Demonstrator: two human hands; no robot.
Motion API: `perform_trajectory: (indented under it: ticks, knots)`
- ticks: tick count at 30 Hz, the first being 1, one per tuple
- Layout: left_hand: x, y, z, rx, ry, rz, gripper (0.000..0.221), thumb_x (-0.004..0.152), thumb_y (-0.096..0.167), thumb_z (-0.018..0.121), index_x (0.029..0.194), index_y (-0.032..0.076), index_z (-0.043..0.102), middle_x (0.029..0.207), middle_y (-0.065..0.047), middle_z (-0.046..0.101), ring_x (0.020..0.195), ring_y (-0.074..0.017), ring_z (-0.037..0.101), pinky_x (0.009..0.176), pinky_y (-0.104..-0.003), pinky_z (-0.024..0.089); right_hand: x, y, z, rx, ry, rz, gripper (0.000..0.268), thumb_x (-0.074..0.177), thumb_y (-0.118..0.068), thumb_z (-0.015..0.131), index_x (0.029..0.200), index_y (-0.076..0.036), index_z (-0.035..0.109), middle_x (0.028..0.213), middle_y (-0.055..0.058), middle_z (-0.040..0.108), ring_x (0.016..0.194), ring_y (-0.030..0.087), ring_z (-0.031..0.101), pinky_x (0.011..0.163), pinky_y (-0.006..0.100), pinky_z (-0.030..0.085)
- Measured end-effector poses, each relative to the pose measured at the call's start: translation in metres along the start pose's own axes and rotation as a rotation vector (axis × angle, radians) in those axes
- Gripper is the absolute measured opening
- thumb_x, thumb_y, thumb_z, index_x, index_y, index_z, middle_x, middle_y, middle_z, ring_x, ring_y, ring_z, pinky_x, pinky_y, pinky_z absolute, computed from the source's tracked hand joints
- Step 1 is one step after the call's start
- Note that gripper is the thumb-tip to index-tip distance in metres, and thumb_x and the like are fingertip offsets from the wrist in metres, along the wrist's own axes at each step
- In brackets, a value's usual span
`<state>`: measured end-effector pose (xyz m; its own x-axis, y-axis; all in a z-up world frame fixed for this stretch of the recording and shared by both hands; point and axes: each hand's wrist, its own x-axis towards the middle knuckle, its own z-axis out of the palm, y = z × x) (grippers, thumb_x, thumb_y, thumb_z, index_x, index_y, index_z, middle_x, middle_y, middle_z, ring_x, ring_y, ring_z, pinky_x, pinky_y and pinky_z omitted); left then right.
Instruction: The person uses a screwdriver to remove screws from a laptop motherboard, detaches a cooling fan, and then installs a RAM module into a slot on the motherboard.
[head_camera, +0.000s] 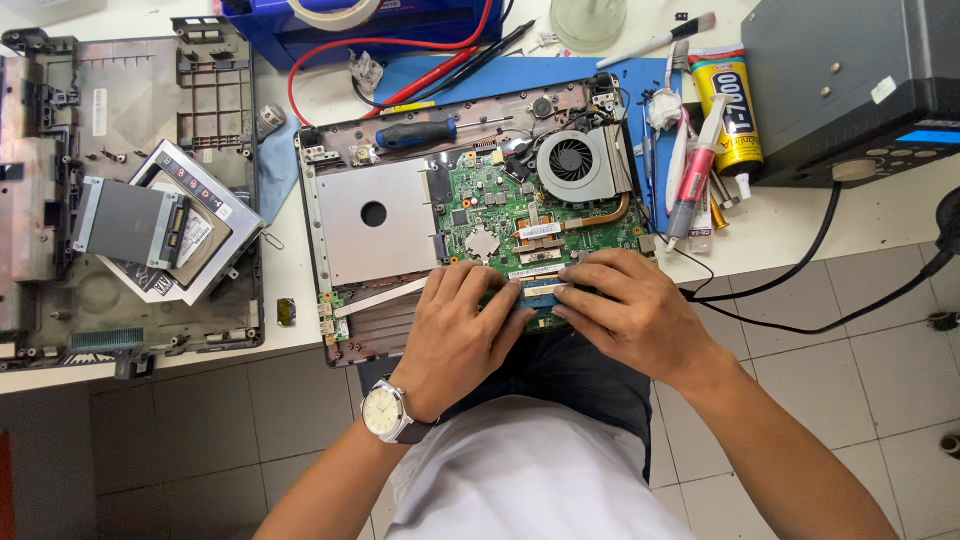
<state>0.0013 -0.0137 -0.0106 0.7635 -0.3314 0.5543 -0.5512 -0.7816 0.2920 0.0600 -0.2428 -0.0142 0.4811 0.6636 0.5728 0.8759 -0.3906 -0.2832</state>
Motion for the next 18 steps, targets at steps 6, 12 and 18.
perform_trajectory:
  ticks: [6, 12, 18]
  knots:
    - [0.0034, 0.0018, -0.0049, -0.006, 0.016, 0.01, 0.019, 0.093, 0.019, 0.074, 0.103, 0.004, 0.073, 0.09, -0.013, 0.062, 0.095, -0.0355, 0.066, 0.085, -0.045, 0.051, 0.0019, 0.0014, -0.0002, -0.044, 0.013, -0.049, 0.007, 0.094, -0.011, 0.075, 0.101, -0.013, 0.076, 0.103, 0.007, 0.073, 0.096, 0.029, 0.07, 0.082, 0.044, 0.06]
    - [0.0003, 0.0015, -0.0007, -0.007, 0.028, -0.006, 0.017, 0.094, 0.019, 0.073, 0.102, 0.004, 0.073, 0.09, -0.013, 0.062, 0.094, -0.0349, 0.066, 0.084, -0.045, 0.051, 0.0011, -0.0021, -0.0016, -0.053, 0.015, -0.041, 0.007, 0.096, -0.01, 0.074, 0.102, -0.012, 0.076, 0.102, 0.008, 0.072, 0.097, 0.028, 0.07, 0.081, 0.044, 0.061]
    - [0.0007, -0.0006, -0.0017, -0.008, 0.007, -0.008, 0.016, 0.093, 0.018, 0.073, 0.102, 0.004, 0.073, 0.09, -0.013, 0.063, 0.095, -0.0345, 0.066, 0.085, -0.045, 0.051, -0.0075, 0.0042, 0.0038, -0.087, 0.05, -0.042, 0.004, 0.094, -0.016, 0.076, 0.097, -0.013, 0.076, 0.101, 0.008, 0.071, 0.091, 0.03, 0.07, 0.079, 0.045, 0.059]
